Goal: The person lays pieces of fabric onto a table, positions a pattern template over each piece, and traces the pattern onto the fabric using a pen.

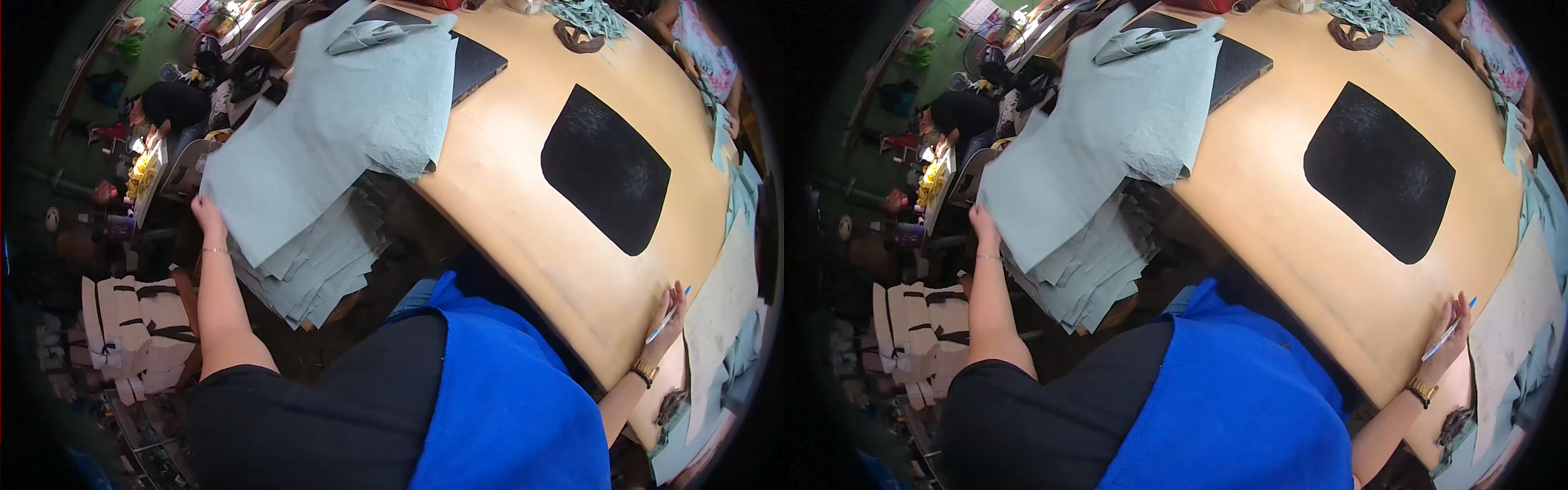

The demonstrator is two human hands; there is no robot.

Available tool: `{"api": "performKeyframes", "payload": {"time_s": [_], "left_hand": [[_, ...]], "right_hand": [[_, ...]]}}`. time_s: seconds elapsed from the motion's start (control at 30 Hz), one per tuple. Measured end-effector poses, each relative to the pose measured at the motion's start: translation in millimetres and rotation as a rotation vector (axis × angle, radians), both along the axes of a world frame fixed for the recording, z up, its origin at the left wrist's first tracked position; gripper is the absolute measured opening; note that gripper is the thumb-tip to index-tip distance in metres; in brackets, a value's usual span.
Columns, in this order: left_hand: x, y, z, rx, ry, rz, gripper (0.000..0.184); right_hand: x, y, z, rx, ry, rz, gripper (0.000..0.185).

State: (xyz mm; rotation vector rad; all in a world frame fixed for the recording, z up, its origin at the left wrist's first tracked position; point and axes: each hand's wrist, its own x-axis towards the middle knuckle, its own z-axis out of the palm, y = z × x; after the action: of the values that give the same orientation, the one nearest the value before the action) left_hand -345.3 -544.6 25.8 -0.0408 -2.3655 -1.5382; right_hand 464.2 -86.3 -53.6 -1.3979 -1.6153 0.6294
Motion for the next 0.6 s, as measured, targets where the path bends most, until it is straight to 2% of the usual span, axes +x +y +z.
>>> {"api": "performKeyframes", "payload": {"time_s": [0.1,0.13,0.2,0.27,0.33,0.37,0.43,0.5,0.6], "left_hand": [[-32,-97,-62,-0.169,-0.019,0.12,0.039],[-34,-121,-80,-0.321,-0.067,0.215,0.039],[-13,-106,-87,-0.591,-0.101,0.426,0.04],[58,-29,-62,-0.823,-0.065,0.659,0.042],[15,-29,-96,-0.769,0.214,0.107,0.046],[23,7,-93,-0.792,0.258,-0.081,0.047],[86,115,-52,-0.759,0.446,-0.511,0.049],[125,181,-23,-0.771,0.674,-0.877,0.052],[164,232,5,-0.907,0.807,-1.098,0.047]], "right_hand": [[2,-1,-1,-0.007,0.024,0.01,0.036],[2,-1,-3,-0.006,0.028,0.008,0.036],[3,-1,-2,0.001,0.018,0.0,0.036],[-4,-5,5,0.013,-0.008,-0.016,0.036],[-8,-7,11,0.006,-0.027,-0.051,0.035],[-8,-7,12,0.001,-0.036,-0.053,0.035],[-10,-8,13,0.003,-0.069,-0.057,0.035],[-14,-11,16,0.004,-0.035,-0.051,0.035],[-11,-11,17,0.021,-0.065,-0.059,0.034]]}}
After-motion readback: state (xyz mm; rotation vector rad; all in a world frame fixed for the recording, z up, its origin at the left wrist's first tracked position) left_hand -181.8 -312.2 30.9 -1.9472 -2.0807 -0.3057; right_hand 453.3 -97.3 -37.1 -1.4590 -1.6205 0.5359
